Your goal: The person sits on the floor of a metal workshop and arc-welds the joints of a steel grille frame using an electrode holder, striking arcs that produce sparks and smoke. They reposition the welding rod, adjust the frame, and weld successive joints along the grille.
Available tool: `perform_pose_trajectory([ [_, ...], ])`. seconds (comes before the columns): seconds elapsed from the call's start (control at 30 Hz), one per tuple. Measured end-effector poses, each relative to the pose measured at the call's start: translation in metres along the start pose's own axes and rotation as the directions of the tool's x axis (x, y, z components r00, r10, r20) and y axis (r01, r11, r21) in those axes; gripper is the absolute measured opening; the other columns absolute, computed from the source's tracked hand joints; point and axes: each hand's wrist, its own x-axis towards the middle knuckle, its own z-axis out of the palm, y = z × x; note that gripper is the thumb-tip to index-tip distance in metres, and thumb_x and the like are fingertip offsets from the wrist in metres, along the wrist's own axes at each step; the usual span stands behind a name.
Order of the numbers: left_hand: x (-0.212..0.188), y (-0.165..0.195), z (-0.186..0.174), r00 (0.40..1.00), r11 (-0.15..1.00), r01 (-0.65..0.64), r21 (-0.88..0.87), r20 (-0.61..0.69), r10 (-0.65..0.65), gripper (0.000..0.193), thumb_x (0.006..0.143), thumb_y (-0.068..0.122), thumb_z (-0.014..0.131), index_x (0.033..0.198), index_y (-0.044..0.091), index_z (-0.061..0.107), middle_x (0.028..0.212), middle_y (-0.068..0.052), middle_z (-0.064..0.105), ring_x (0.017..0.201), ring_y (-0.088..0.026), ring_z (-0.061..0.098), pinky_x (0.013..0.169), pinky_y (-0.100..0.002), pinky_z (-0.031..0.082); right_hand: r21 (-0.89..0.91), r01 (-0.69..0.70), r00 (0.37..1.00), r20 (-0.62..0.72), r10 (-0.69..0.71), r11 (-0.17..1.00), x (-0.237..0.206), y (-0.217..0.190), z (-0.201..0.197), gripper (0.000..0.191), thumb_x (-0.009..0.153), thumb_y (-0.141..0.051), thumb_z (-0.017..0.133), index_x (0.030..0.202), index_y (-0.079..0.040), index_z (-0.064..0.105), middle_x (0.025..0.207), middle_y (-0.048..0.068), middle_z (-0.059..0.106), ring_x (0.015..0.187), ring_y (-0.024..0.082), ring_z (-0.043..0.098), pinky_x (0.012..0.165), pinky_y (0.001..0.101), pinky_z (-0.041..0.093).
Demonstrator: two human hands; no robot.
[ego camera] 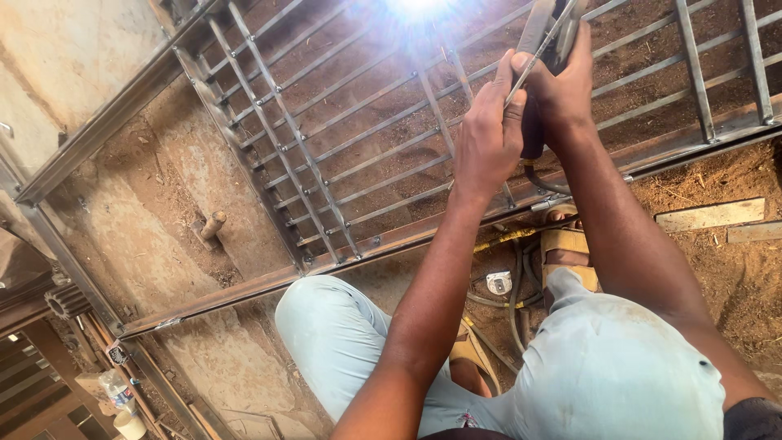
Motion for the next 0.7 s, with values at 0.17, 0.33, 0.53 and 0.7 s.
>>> perform_pose_trajectory([
  [0.17,-0.001,-0.004,0.002,0.997,0.998,-0.065,-0.026,-0.031,0.064,0.05,0.116,0.033,0.046,0.158,0.007,0.044,0.131,-0.02,0.065,0.123,-0.038,0.065,0.105,-0.044,0.055,0.05,-0.01,1.0,0.022,0.009,0.999,0.0,0.005,-0.003,0.077,0.094,-0.031,0.083,0.151,-0.001,0.041,0.129,0.013,0.056,0.119,0.021,0.061,0.108,0.0384,0.056],
  [0.33,0.0,-0.005,0.003,1.0,1.0,0.016,0.008,-0.003,-0.016,0.051,0.113,0.033,0.047,0.157,0.008,0.045,0.131,-0.018,0.069,0.123,-0.038,0.067,0.101,-0.044,0.055,-0.018,-0.016,1.0,-0.015,0.016,1.0,0.002,0.009,-0.003,0.082,0.09,-0.032,0.083,0.151,-0.002,0.038,0.133,0.012,0.057,0.121,0.021,0.063,0.103,0.0364,0.057],
  [0.53,-0.004,0.006,-0.004,0.997,0.997,0.053,0.064,0.06,-0.057,0.053,0.11,0.03,0.049,0.159,0.011,0.044,0.129,-0.017,0.07,0.116,-0.035,0.071,0.096,-0.043,0.057,-0.016,-0.022,0.999,-0.034,0.022,1.0,-0.003,0.0,0.001,0.093,0.083,-0.046,0.085,0.149,-0.002,0.037,0.123,0.01,0.058,0.112,0.02,0.065,0.096,0.0356,0.061],
  [0.7,-0.032,0.027,-0.013,0.997,0.995,-0.078,-0.061,-0.013,0.078,0.048,0.117,0.029,0.047,0.16,0.012,0.04,0.138,-0.018,0.064,0.124,-0.035,0.067,0.101,-0.04,0.056,0.041,0.054,0.998,0.019,-0.055,0.998,-0.032,-0.014,-0.006,0.1,0.087,-0.052,0.089,0.154,-0.002,0.034,0.124,0.007,0.053,0.114,0.019,0.06,0.101,0.0375,0.058],
])
